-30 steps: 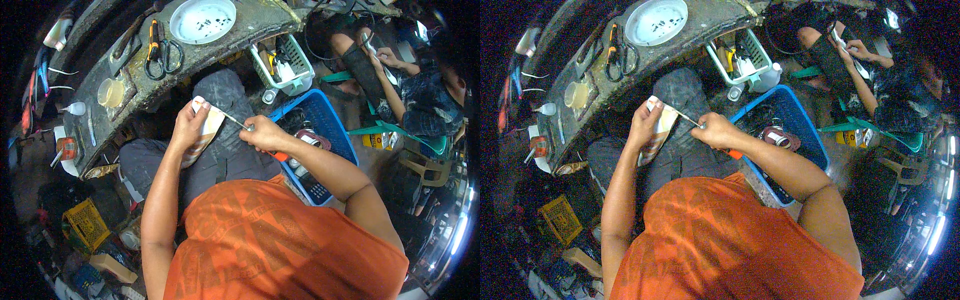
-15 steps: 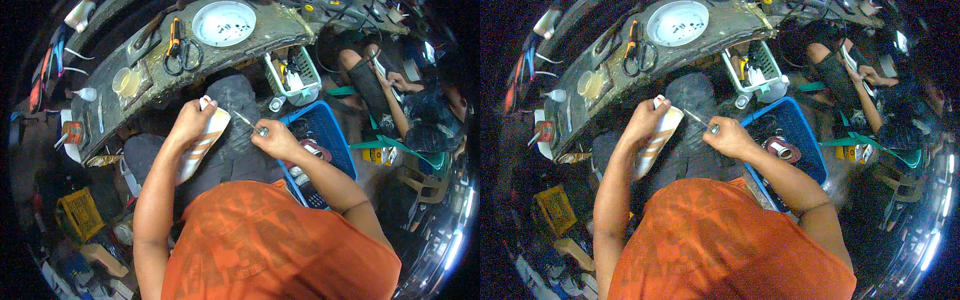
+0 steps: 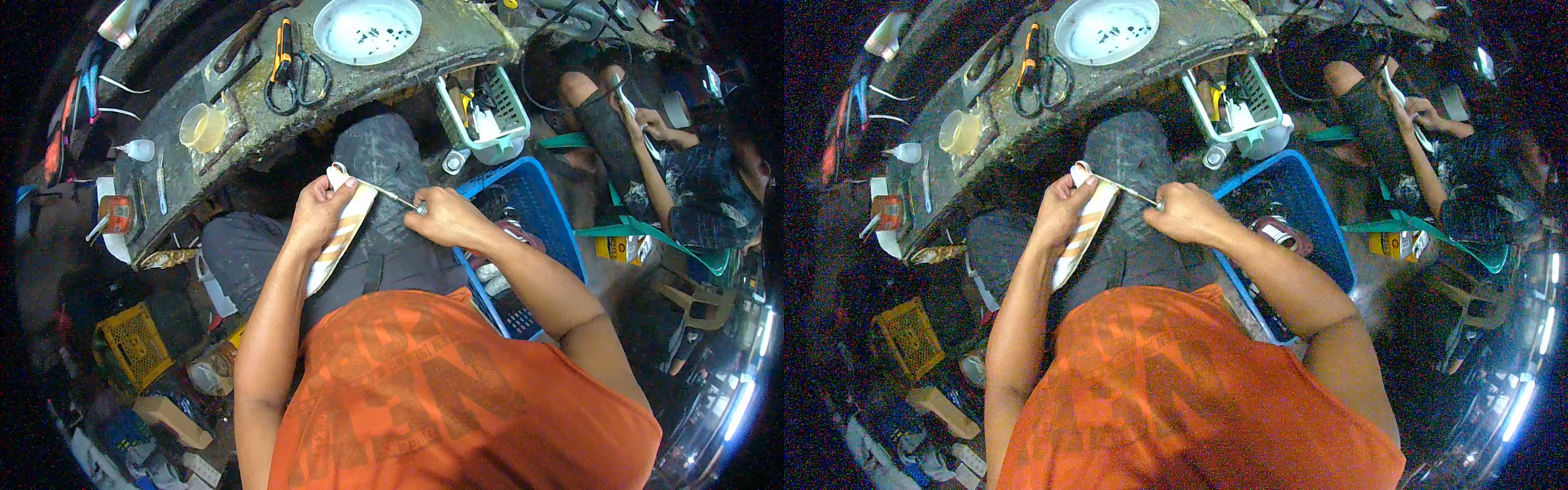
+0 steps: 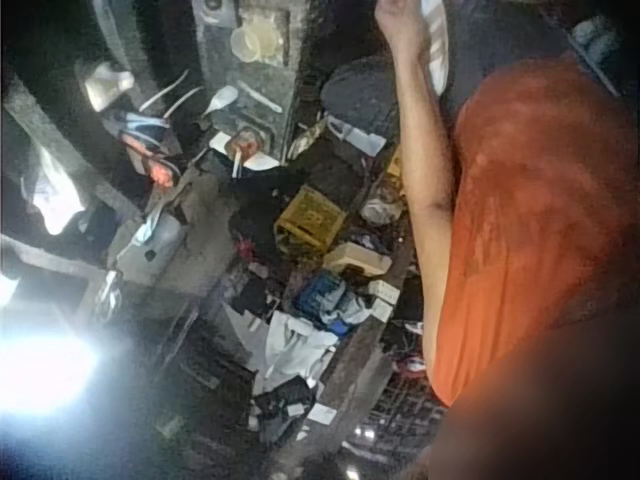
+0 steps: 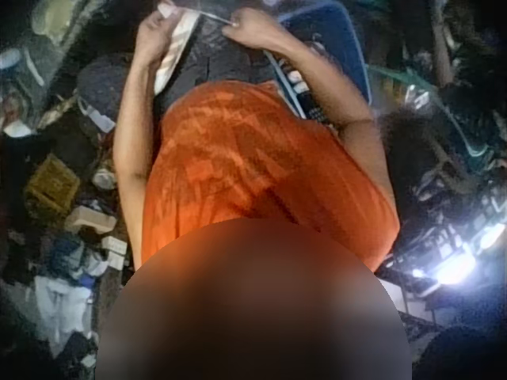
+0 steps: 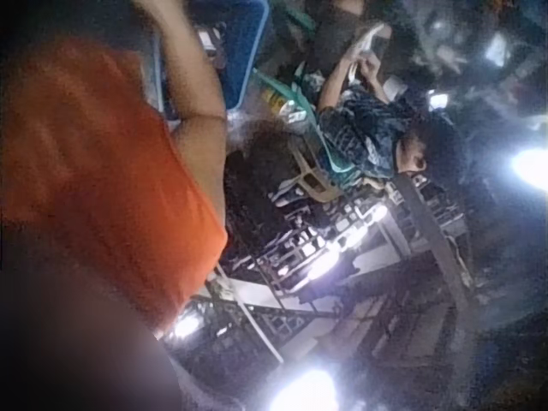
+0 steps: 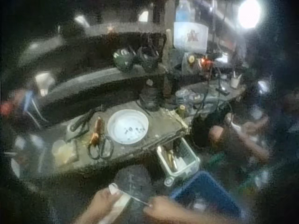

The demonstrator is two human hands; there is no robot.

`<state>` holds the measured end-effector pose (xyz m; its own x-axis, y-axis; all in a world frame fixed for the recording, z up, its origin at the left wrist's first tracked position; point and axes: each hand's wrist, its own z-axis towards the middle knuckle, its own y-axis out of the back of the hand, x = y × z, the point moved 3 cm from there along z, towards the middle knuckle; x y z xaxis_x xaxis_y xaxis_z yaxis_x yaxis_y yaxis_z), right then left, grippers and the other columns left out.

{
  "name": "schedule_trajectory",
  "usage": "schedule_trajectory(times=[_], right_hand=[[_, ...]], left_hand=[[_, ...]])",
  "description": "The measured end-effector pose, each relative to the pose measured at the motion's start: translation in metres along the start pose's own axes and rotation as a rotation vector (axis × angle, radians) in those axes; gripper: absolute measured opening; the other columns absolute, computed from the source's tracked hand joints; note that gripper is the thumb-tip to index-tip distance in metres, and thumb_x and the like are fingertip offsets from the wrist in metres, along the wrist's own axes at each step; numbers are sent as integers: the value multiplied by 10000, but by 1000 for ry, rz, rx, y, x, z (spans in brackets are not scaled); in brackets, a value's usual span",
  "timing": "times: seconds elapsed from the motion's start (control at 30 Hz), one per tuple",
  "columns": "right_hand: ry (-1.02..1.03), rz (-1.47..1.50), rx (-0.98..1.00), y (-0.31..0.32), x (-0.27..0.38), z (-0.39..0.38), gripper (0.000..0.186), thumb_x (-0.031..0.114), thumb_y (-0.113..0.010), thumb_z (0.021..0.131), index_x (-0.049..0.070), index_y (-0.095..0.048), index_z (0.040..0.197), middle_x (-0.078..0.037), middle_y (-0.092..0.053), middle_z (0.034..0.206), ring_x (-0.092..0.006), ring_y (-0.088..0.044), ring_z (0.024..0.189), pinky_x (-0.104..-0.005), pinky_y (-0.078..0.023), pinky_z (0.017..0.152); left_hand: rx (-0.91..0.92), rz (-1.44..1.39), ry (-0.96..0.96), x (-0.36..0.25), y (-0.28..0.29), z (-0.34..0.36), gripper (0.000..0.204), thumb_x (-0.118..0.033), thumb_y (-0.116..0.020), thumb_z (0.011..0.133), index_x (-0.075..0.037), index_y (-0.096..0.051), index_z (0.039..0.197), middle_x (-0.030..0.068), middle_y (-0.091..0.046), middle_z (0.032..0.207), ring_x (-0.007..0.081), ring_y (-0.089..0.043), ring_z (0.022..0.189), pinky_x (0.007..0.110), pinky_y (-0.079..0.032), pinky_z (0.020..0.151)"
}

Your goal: The person uses a screwdriver to pry and separate the sole of a white sneaker, then switches to a utility knife to cut along the sole edge. The person continues to work on the same shoe, alternating between tools to separate the sole from the upper.

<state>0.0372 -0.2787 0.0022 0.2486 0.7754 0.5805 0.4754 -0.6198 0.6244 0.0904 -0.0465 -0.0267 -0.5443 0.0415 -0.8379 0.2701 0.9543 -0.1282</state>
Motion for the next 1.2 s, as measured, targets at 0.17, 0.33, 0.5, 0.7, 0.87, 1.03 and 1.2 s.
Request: schedule_trajectory(times=[0.17, 0.33, 0.5, 0.7, 0.87, 1.03, 1.2], right_hand=[[31, -38, -55, -3, 5, -5, 433, 385, -689, 848, -28, -737, 969, -328, -724, 923, -493, -721, 936, -564, -564, 880], [85, -61, -146, -5, 8, -11, 375, 324, -690, 849, -30, -717, 968, -315, -707, 825, -490, -712, 848, -550, -562, 800], [99, -109, -127, -8, 7, -12, 412, 366, -685, 868, -35, -712, 956, -318, -730, 895, -495, -727, 872, -577, -581, 824], [191, -173, -204, -8, 11, -17, 384, 341, -691, 863, -33, -709, 949, -301, -732, 858, -483, -732, 845, -563, -587, 792], [106, 27, -168, 4, 12, -17, 384, 348, -705, 850, -10, -730, 984, -285, -742, 869, -463, -738, 859, -536, -590, 809], [83, -17, -124, 2, 22, -10, 418, 372, -711, 843, -6, -746, 1019, -295, -743, 899, -467, -738, 904, -532, -588, 856], [91, -62, -104, 1, 26, -5, 445, 384, -701, 848, -19, -743, 1033, -306, -742, 924, -475, -735, 931, -541, -582, 894]], left_hand=[[-6, 43, -26, 4, 1, 4, 188, -198, -700, 1040, -14, -696, 1078, 54, -775, 917, 73, -679, 751, 255, -514, 685], [-53, 125, -44, 9, 0, 7, 225, -222, -726, 1017, -3, -716, 1070, 60, -779, 926, 84, -689, 787, 274, -518, 713], [-117, 231, -97, 14, 2, 9, 254, -239, -754, 994, 12, -740, 1035, 67, -785, 934, 106, -703, 811, 293, -531, 743], [-141, 233, -107, 12, 2, 9, 299, -261, -792, 960, 27, -746, 1023, 77, -784, 902, 122, -707, 784, 306, -544, 731], [-321, 386, -156, -13, 21, -1, 368, -330, -848, 907, 16, -741, 842, 77, -734, 743, 119, -649, 647, 314, -515, 600], [-148, 459, -57, -13, 31, -8, 422, -407, -741, 997, 6, -774, 916, 46, -721, 765, 107, -624, 681, 332, -522, 655], [-66, 282, -77, -5, 39, -13, 411, -393, -693, 1027, 10, -773, 1050, 61, -756, 876, 114, -656, 778, 346, -533, 750]])
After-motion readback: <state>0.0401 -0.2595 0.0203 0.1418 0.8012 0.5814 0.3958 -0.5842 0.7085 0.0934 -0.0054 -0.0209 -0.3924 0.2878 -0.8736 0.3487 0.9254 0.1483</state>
